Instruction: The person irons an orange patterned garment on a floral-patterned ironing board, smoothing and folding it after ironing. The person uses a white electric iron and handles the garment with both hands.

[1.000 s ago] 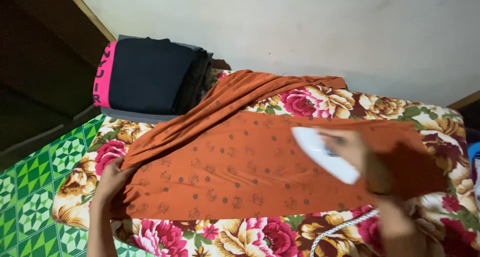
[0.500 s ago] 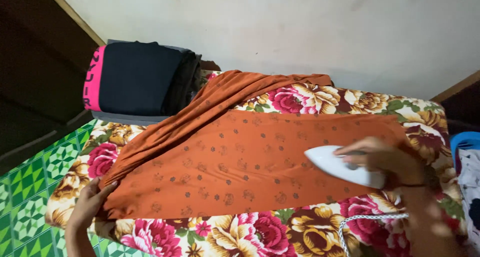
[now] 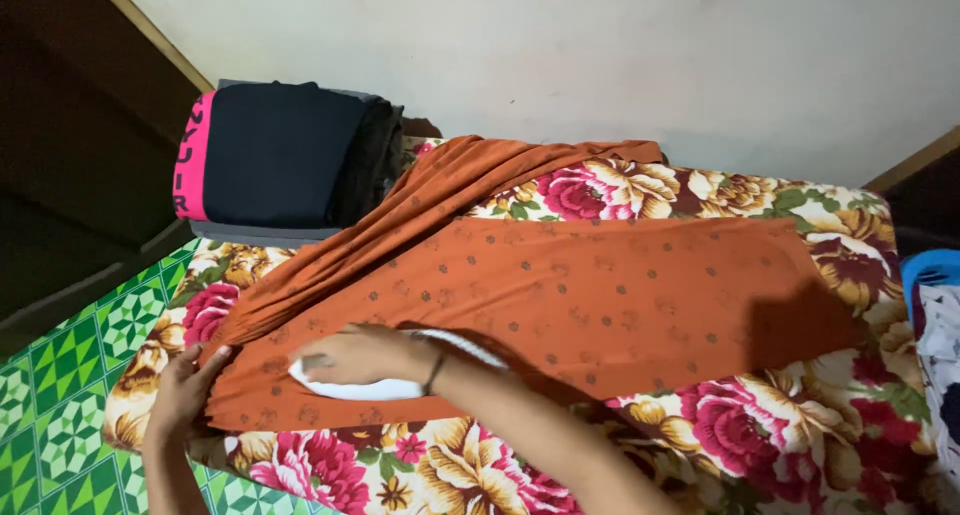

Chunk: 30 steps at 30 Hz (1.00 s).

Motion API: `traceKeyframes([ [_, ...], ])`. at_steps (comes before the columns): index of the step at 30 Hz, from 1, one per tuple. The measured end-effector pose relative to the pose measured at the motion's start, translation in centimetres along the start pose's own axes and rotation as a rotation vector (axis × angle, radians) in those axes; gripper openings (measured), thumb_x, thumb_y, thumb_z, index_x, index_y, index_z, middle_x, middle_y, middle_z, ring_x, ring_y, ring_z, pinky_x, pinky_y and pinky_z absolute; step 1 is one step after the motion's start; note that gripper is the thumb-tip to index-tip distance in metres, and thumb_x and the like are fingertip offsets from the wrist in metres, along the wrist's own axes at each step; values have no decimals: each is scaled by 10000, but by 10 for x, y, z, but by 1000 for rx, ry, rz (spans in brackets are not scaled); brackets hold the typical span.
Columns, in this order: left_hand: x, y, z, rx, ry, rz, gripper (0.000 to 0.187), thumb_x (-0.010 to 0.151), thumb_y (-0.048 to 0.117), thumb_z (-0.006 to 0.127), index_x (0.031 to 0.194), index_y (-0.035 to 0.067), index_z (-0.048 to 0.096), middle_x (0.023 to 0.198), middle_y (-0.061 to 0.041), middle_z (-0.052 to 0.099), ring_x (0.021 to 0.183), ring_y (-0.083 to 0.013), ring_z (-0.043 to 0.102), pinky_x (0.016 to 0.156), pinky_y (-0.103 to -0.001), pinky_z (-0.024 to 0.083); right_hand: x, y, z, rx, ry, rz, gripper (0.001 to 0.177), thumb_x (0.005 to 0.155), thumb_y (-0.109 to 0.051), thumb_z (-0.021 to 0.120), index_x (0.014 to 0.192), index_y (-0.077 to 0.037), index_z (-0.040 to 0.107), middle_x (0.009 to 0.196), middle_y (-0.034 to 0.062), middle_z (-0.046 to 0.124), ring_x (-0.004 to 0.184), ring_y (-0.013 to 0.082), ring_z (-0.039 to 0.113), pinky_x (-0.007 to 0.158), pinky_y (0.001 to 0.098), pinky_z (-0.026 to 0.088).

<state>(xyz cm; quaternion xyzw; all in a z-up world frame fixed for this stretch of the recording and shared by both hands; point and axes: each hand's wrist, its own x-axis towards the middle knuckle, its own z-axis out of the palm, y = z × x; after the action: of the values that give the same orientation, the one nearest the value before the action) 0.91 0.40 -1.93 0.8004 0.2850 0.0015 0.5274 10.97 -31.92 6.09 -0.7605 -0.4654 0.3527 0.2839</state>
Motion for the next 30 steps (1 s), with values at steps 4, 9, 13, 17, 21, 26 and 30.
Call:
traceKeyframes([
  [4, -11, 19, 8, 99, 28, -40, 271, 1025, 194, 682, 1116, -59, 715, 1014, -204, 759, 824, -283, 671, 655, -413, 521, -20, -17, -12, 86, 9, 61, 379, 1000, -421, 425, 1308, -219, 516, 932, 126, 705, 732, 271, 641, 612, 410, 411],
  [9, -1, -3, -3, 59, 27, -4, 245, 1033, 205, 692, 1003, -28, 760, 872, -163, 751, 701, -258, 666, 606, -377, 515, -74, 57, -21, 77, 13, -7, 608, 929, -437, 580, 1476, -181, 521, 1569, 45, 506, 1406, 270, 515, 1137, 392, 376],
  [13, 9, -18, -10, -17, 0, -7, 232, 1061, 216, 641, 1055, -4, 716, 1001, -149, 739, 843, -263, 682, 767, -380, 534, -193, 132, -46, 118, 51, 91, 480, 933, -365, 636, 1388, -210, 623, 1468, 1, 621, 1291, 175, 619, 1076, 345, 458],
  [17, 12, -22, -10, -108, -31, 73, 212, 1096, 248, 584, 1049, 57, 662, 1028, -72, 652, 937, -205, 597, 840, -359, 467, -301, 213, -50, 632, 156, 388, 504, 850, -170, 784, 1343, -92, 714, 1225, 48, 805, 739, 76, 646, 558, 201, 512],
  [21, -3, -3, -2, -214, -61, 31, 232, 1111, 236, 537, 1106, 38, 658, 1097, -143, 725, 972, -275, 691, 840, -406, 549, -333, 232, -43, 735, 196, 403, 426, 844, -56, 830, 1250, 49, 760, 901, 104, 791, 360, 46, 399, 311, 207, 303],
  [26, -4, -3, 10, -246, 92, 197, 190, 1060, 261, 675, 1089, 75, 701, 687, -15, 647, 530, -71, 555, 568, -213, 472, -234, 157, -19, 572, 132, 122, 406, 882, -161, 799, 1242, -5, 698, 904, 190, 736, 676, 194, 609, 569, 312, 446],
  [30, -56, 65, 26, -309, 129, 186, 175, 1005, 264, 706, 1067, 101, 712, 670, 31, 630, 477, -25, 548, 489, -165, 434, -134, 46, -1, 196, 118, 121, 516, 959, -512, 609, 1378, -211, 618, 1336, 95, 693, 1242, 350, 636, 1032, 475, 503],
])
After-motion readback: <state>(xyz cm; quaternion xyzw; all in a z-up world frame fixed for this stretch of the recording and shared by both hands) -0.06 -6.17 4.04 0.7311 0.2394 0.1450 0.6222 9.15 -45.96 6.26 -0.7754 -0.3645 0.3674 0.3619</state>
